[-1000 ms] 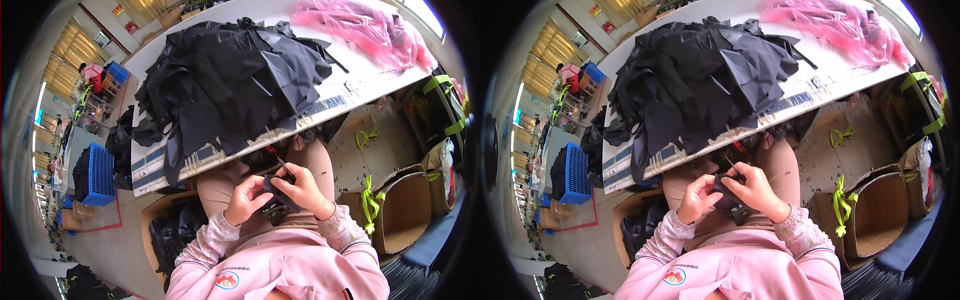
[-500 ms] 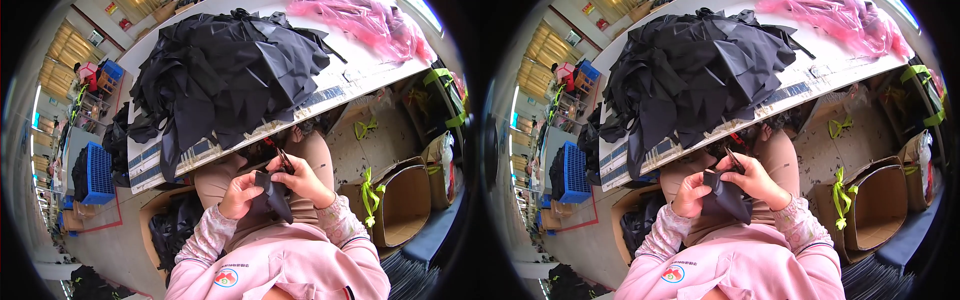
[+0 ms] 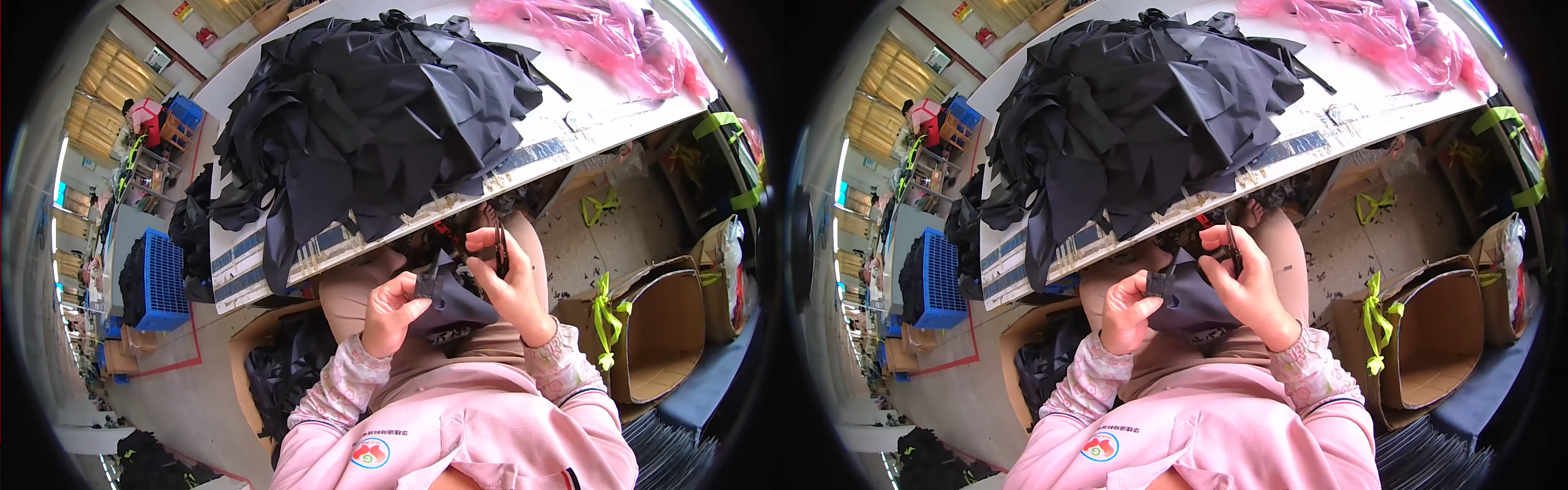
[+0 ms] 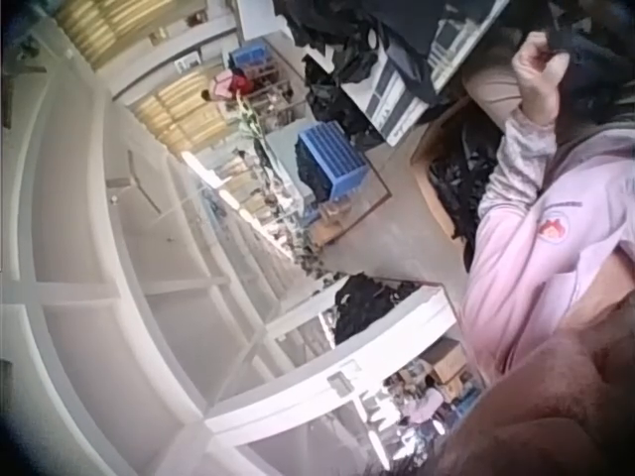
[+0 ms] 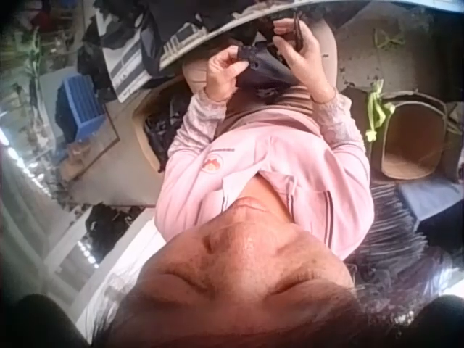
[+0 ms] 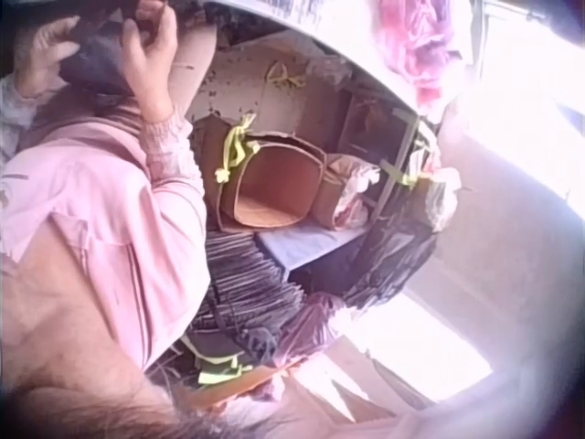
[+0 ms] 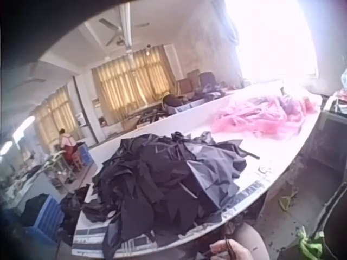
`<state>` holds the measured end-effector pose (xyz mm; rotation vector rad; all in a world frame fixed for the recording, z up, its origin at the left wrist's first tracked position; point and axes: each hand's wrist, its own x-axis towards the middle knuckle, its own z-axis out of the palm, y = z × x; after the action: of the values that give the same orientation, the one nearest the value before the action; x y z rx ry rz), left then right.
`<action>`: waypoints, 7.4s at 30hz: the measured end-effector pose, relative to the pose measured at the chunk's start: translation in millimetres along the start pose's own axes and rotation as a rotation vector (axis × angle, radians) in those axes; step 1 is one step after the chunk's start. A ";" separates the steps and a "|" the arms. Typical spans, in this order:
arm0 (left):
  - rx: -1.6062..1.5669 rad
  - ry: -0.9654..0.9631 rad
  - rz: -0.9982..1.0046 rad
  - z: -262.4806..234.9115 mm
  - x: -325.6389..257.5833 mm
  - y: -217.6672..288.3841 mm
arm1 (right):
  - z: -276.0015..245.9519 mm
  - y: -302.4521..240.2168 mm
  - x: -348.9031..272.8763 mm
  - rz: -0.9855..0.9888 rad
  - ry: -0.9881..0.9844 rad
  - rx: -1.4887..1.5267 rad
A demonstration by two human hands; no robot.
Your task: Trimming excess material from black fabric pieces using small scissors.
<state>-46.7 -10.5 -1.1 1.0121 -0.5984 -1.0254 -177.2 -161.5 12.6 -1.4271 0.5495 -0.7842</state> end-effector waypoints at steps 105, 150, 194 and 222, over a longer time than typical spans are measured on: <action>0.172 -0.505 -0.229 -22.9 10.0 17.2 | -32.8 -22.2 -7.8 -0.119 -0.740 -0.601; 0.085 -0.587 -0.425 -28.6 21.7 11.7 | -34.3 -22.6 -15.1 -0.179 -0.795 -0.588; 0.847 -0.139 0.066 -38.4 -4.1 27.4 | -30.1 21.7 -20.6 -0.076 -0.283 -0.578; 2.154 0.461 0.376 -225.7 72.4 31.1 | 2.5 57.9 -40.6 -0.111 -0.571 -0.588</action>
<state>178.8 19.1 -74.8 2.6440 -1.4004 0.6854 -193.0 -130.9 -49.3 -2.1384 0.2583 -0.2648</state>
